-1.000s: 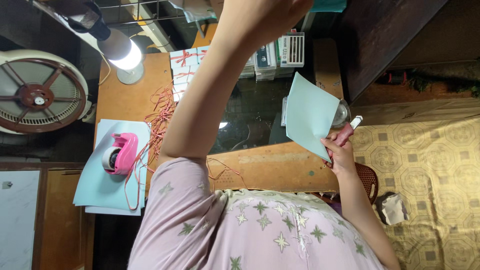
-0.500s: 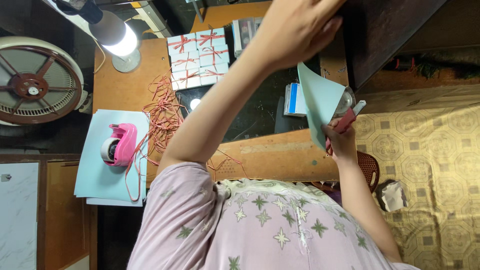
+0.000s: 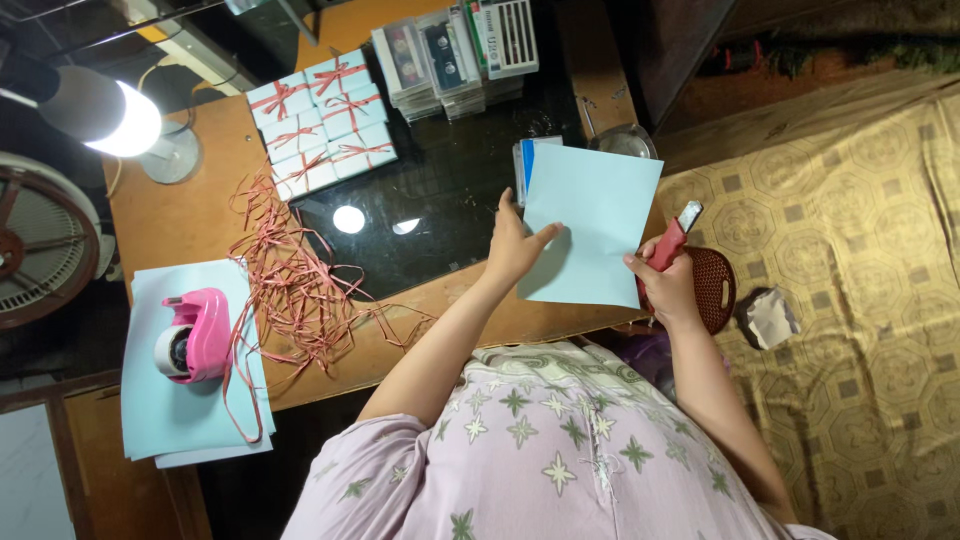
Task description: The person ties a pink ribbon around a small light-blue wrapped box, then cuts a sheet of light-blue paper with a utility knife and wraps another small box. They use a tape dispenser to secure the paper and tie a ribbon around the second box.
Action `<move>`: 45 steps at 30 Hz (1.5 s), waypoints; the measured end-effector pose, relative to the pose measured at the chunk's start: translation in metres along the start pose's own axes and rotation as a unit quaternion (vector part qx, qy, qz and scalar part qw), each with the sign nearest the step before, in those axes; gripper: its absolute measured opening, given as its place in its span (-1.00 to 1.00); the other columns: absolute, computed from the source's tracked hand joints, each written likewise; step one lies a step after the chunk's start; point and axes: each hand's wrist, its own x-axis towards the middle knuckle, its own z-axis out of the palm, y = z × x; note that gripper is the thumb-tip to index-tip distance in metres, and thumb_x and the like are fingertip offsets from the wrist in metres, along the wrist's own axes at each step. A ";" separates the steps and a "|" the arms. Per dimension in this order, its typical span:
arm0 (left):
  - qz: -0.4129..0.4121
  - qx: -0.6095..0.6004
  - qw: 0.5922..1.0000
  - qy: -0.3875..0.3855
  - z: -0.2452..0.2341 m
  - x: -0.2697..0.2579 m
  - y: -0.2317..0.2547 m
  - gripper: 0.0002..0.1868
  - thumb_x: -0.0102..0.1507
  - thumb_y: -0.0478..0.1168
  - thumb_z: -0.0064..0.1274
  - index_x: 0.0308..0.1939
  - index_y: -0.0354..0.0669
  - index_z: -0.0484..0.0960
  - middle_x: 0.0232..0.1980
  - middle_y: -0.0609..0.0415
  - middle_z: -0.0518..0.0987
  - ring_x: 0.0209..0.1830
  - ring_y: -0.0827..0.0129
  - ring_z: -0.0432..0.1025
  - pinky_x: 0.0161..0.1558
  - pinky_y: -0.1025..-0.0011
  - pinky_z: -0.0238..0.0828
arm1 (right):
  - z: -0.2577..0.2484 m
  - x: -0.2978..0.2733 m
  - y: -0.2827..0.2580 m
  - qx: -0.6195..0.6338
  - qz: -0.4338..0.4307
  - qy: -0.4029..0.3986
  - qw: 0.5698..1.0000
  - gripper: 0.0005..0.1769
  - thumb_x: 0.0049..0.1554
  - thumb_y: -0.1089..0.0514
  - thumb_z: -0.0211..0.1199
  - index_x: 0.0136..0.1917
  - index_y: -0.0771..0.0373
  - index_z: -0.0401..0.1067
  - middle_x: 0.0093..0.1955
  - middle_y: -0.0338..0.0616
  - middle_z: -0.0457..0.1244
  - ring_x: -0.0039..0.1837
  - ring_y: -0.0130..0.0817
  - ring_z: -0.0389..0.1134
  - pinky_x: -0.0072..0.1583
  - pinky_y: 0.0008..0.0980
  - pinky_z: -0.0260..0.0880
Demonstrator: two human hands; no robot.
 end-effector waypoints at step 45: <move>-0.082 -0.035 0.995 -0.045 0.130 -0.003 -0.114 -0.47 0.26 -0.23 0.14 0.28 -0.34 0.41 0.04 -0.28 0.64 0.02 -0.04 0.58 0.03 0.19 0.47 | -0.078 -0.087 0.056 0.147 0.195 0.135 0.960 -0.33 0.23 -0.47 0.10 -0.11 0.22 0.33 -0.44 -0.22 0.17 -0.44 -0.47 0.21 -0.41 -0.48 0.22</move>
